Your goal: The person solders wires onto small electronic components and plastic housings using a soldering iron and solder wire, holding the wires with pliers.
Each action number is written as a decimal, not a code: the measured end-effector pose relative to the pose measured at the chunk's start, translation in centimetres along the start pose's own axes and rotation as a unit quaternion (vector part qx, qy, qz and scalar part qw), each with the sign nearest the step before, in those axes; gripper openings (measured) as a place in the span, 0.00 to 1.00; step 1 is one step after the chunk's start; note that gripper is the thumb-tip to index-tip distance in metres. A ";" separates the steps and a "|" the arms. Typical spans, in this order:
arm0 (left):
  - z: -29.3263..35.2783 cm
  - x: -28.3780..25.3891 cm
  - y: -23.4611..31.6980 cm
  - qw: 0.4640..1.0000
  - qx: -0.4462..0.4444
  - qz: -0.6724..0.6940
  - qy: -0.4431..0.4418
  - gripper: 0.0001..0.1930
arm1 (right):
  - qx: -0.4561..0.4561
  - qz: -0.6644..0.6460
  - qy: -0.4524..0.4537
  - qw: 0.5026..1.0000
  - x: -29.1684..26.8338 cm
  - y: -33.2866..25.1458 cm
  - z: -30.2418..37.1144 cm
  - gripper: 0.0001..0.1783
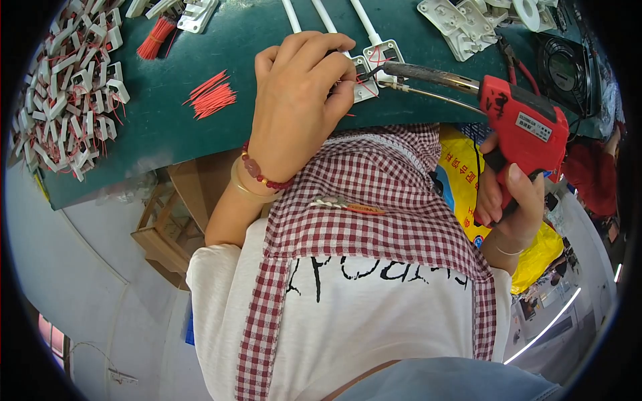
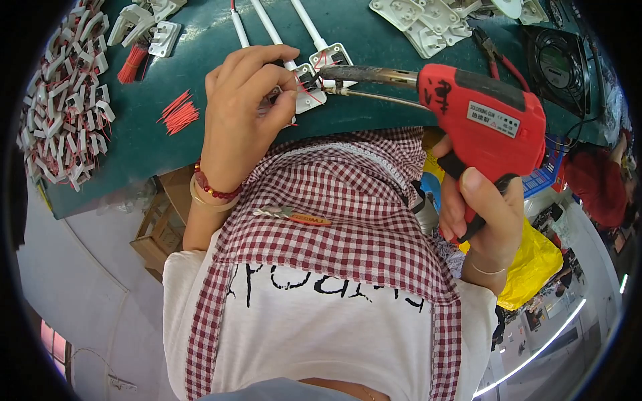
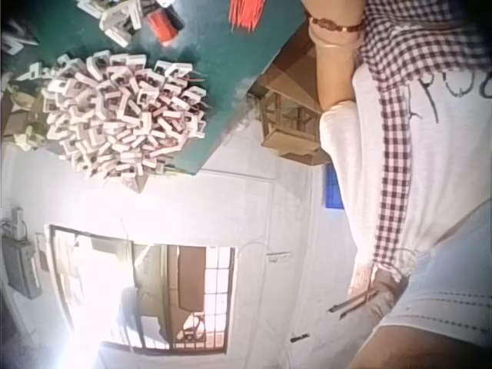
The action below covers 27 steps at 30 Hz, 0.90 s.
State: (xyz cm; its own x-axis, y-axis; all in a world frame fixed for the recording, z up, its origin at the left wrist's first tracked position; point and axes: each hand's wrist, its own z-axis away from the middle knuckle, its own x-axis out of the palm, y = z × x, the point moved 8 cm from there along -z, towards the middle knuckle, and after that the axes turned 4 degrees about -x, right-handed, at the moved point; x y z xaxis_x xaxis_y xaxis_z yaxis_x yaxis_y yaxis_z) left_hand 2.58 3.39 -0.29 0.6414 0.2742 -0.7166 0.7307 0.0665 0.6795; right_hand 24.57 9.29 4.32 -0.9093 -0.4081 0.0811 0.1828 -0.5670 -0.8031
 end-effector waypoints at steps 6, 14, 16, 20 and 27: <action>0.0 0.1 0.0 1.000 0.000 -0.001 -0.004 0.05 | 0.008 -0.007 -0.020 1.000 -0.1 0.5 0.0 0.23; 0.0 0.0 0.0 1.000 0.003 0.001 0.001 0.05 | -0.013 0.022 0.023 0.999 -0.3 -0.5 0.5 0.26; 0.0 0.0 0.1 1.000 0.002 -0.014 -0.001 0.05 | -0.013 0.019 0.021 1.000 -0.2 -0.6 0.4 0.26; 0.0 0.1 0.0 1.000 0.002 -0.003 -0.008 0.05 | -0.005 0.006 0.026 1.000 -0.1 -0.2 0.4 0.25; 0.0 0.1 0.1 1.000 0.005 -0.007 -0.004 0.05 | -0.001 -0.002 0.003 1.000 -0.2 0.5 0.2 0.25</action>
State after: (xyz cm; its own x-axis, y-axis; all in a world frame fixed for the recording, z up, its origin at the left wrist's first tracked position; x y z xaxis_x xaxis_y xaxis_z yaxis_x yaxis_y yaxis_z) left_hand 2.69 3.43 -0.33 0.6324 0.2663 -0.7274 0.7422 0.0607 0.6674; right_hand 24.90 8.95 4.01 -0.9123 -0.4012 0.0817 0.1774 -0.5673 -0.8042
